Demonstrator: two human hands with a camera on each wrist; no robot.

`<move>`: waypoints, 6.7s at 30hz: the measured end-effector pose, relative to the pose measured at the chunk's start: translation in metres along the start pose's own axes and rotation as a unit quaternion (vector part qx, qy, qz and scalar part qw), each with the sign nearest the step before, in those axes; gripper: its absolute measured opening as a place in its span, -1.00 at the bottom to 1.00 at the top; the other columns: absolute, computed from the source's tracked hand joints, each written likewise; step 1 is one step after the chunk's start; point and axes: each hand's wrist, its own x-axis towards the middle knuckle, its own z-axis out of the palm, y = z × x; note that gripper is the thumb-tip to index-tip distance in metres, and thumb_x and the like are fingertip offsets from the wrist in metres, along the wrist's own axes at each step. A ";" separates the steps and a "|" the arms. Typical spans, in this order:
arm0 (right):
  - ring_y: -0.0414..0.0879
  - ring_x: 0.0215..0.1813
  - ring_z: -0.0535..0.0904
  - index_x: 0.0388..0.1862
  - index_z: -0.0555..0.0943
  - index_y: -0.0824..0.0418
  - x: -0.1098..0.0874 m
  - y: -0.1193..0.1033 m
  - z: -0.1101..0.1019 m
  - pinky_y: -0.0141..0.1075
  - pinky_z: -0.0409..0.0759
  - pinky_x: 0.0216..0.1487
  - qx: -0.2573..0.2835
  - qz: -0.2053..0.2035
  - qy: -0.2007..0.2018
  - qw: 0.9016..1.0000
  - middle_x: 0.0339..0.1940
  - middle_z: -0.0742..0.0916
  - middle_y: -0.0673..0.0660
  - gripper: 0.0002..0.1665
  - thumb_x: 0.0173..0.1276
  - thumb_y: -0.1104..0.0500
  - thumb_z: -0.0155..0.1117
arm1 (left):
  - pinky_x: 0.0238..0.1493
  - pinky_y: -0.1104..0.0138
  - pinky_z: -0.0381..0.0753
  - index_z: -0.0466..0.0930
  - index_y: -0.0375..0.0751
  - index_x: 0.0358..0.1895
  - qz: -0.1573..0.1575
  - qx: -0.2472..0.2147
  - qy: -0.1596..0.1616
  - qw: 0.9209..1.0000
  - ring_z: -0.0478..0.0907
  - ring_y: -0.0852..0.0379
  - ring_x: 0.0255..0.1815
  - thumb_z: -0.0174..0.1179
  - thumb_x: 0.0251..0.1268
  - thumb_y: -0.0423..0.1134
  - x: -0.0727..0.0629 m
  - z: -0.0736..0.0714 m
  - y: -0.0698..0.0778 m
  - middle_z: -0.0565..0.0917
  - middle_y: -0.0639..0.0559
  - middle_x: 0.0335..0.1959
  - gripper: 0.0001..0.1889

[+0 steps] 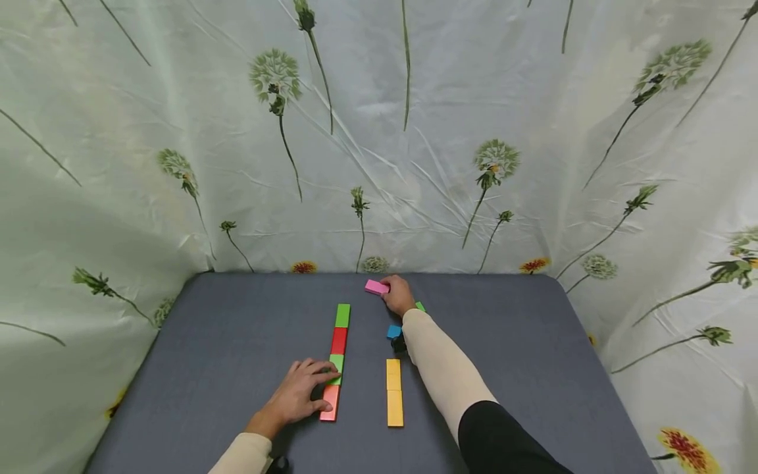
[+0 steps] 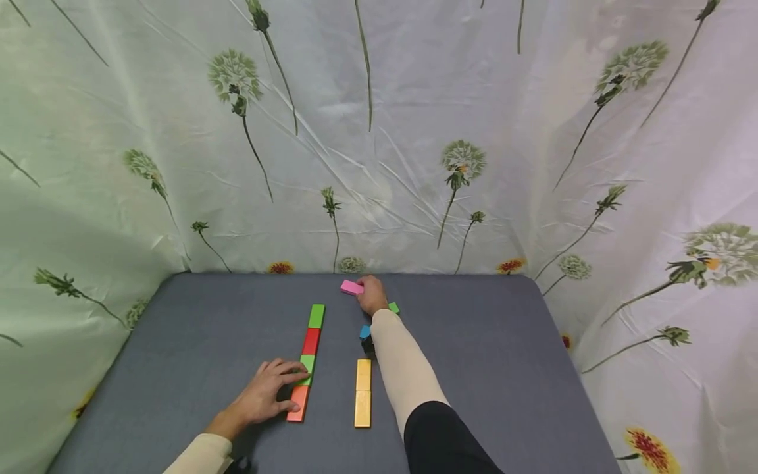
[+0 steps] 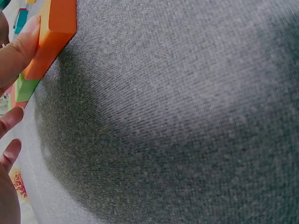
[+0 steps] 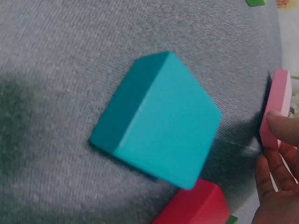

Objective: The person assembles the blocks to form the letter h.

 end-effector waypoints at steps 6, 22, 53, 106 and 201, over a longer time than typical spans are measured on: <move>0.09 0.12 0.53 0.09 0.61 0.32 -0.010 -0.005 -0.013 -0.10 0.48 0.11 -0.008 -0.014 -0.019 1.000 0.05 0.63 0.24 -0.65 0.31 0.37 0.26 | -0.07 0.12 0.30 0.67 -0.07 0.05 0.011 -0.003 0.010 1.000 0.42 0.11 0.00 0.48 -0.17 0.03 0.002 0.000 0.002 0.58 0.12 0.02 -0.41; 0.06 0.10 0.52 0.14 0.55 0.35 -0.056 -0.021 -0.019 -0.11 0.45 0.16 -0.007 -0.063 -0.076 0.995 0.08 0.61 0.25 -0.63 0.38 0.30 0.21 | -0.07 0.09 0.29 0.68 -0.09 0.04 -0.003 0.003 0.008 1.000 0.43 0.08 0.00 0.47 -0.17 0.06 0.000 -0.003 -0.001 0.59 0.10 0.02 -0.40; 0.00 0.09 0.54 0.03 0.63 0.30 -0.119 -0.026 0.009 -0.15 0.42 0.22 -0.013 -0.090 -0.088 0.992 -0.02 0.65 0.14 -0.69 0.29 0.32 0.29 | -0.05 0.11 0.28 0.67 -0.10 0.05 -0.035 0.006 -0.019 0.999 0.41 0.07 0.01 0.50 -0.17 0.04 0.002 -0.005 0.006 0.58 0.07 0.05 -0.40; -0.11 0.00 0.53 0.04 0.66 0.23 -0.110 -0.023 0.022 -0.28 0.45 0.13 -0.043 -0.107 -0.120 0.986 -0.10 0.64 0.06 -0.66 0.27 0.25 0.35 | -0.02 0.10 0.29 0.65 -0.09 0.08 -0.046 0.001 -0.032 0.998 0.41 0.04 0.06 0.48 -0.13 0.05 0.004 -0.006 0.008 0.57 0.06 0.07 -0.39; -0.14 -0.22 0.50 -0.12 0.72 0.26 -0.115 0.000 0.010 -0.31 0.53 -0.12 -0.007 -0.054 -0.075 0.996 -0.25 0.63 0.05 -0.69 0.11 0.31 0.45 | 0.04 0.04 0.27 0.65 -0.12 0.08 -0.038 -0.006 -0.026 0.999 0.40 0.03 0.08 0.48 -0.10 0.00 0.002 -0.002 0.004 0.56 0.06 0.09 -0.41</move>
